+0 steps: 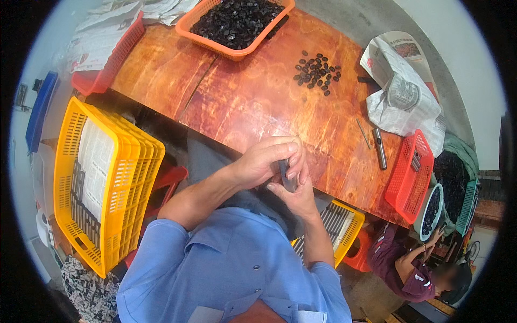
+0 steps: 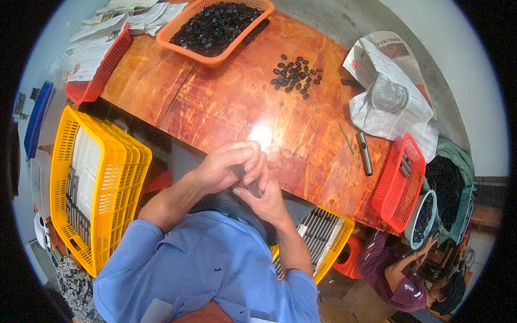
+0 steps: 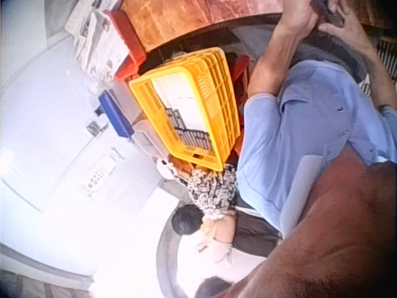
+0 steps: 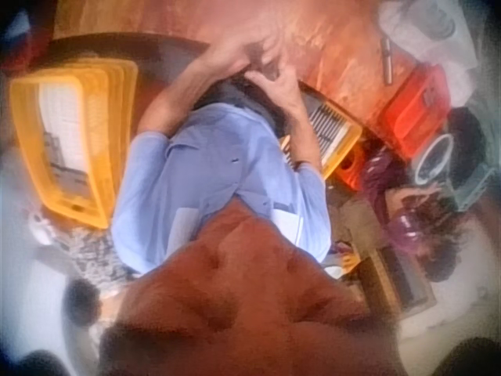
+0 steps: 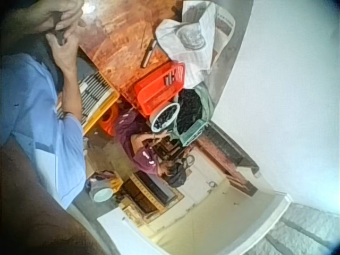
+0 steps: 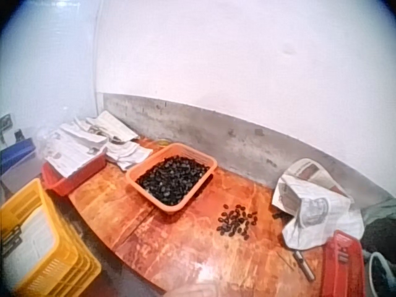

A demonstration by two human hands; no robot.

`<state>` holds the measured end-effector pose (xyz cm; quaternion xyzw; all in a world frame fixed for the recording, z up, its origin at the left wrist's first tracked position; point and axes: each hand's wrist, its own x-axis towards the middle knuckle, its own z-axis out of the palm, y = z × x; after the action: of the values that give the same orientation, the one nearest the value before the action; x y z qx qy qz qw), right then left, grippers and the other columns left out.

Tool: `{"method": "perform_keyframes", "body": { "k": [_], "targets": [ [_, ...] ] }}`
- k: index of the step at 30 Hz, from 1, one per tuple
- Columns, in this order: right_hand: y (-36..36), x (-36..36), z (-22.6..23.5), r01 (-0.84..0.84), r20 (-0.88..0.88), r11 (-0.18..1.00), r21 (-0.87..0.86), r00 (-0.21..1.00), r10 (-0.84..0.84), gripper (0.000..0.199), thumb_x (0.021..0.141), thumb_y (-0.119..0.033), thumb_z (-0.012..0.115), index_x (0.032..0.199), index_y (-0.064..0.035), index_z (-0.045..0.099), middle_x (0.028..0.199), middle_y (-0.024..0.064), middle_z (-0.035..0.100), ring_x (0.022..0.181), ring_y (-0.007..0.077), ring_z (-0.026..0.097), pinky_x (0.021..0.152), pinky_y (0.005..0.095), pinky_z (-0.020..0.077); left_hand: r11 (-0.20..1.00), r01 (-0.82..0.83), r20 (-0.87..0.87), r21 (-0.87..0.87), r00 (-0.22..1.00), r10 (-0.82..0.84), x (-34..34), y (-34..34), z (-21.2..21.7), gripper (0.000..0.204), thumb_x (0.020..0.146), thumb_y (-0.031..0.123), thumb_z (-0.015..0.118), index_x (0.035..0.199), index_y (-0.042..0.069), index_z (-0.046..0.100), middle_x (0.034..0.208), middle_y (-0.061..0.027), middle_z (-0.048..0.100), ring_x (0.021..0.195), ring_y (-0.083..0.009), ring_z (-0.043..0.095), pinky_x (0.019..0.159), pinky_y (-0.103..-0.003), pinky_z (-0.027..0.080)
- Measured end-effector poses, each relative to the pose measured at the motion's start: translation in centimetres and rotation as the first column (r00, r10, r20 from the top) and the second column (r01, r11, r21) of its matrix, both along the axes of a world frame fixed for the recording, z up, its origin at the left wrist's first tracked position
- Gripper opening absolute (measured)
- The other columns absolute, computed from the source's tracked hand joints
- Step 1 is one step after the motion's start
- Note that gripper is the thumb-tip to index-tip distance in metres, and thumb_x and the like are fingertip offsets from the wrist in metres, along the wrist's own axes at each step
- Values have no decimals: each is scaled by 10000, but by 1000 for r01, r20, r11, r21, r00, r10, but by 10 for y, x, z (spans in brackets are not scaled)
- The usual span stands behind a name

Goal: The person repeatedly picks up small dark seeds from a wooden table, places each seed into a cylindrical metal tool, and presses the tool to process the seed. Processed seeds are placed into a yellow basket. Another person works nearby at a separate station.

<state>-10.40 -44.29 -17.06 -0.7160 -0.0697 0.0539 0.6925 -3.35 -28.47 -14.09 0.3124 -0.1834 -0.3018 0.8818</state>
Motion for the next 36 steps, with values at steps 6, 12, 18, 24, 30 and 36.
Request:
{"method": "perform_keyframes", "body": {
  "k": [6,12,18,24,30,36],
  "targets": [
    [6,11,0,140,79,969,-206,989,-126,351,856,-44,803,1174,11,665,980,145,741,909,205,727,829,355,573,950,-289,-83,119,950,300,-8,-16,8,325,1093,276,494,863,51,532,795,-98,588,812,-244,630,811,-384,524],
    [13,16,-13,394,425,845,-361,876,-227,193,831,0,765,1002,17,675,823,188,673,754,271,712,669,422,538,870,-380,-12,314,915,404,-16,-24,10,240,1034,137,638,829,41,560,769,-72,626,730,-139,608,708,-316,521],
    [-7,3,-60,158,221,888,-433,973,-66,233,821,-151,784,985,-25,678,826,143,642,731,276,669,649,337,508,797,-460,361,391,873,328,-29,-27,22,322,1009,133,671,737,30,533,737,-37,616,706,-102,585,679,-283,482],
    [-1,12,-45,-138,360,988,72,927,104,261,917,-232,684,1049,-18,618,1071,160,625,958,341,627,852,430,499,814,-490,538,310,797,275,-34,-26,16,321,967,169,716,714,23,584,673,-116,576,609,-193,576,591,-354,434],
    [0,6,-17,-242,532,969,55,828,177,275,893,-257,698,1044,-37,631,1052,158,634,943,353,630,844,438,505,946,-171,553,275,833,-10,-31,-14,25,328,974,184,713,712,25,595,661,-122,580,647,-223,588,628,-373,448],
    [-7,-5,-43,-24,350,997,-71,935,47,304,836,-206,783,1052,-23,674,1052,133,656,912,250,651,789,340,516,934,-94,562,346,817,-126,-21,-9,14,325,1009,277,685,800,33,633,810,-92,646,818,-169,641,748,-347,492]
  ]
}}
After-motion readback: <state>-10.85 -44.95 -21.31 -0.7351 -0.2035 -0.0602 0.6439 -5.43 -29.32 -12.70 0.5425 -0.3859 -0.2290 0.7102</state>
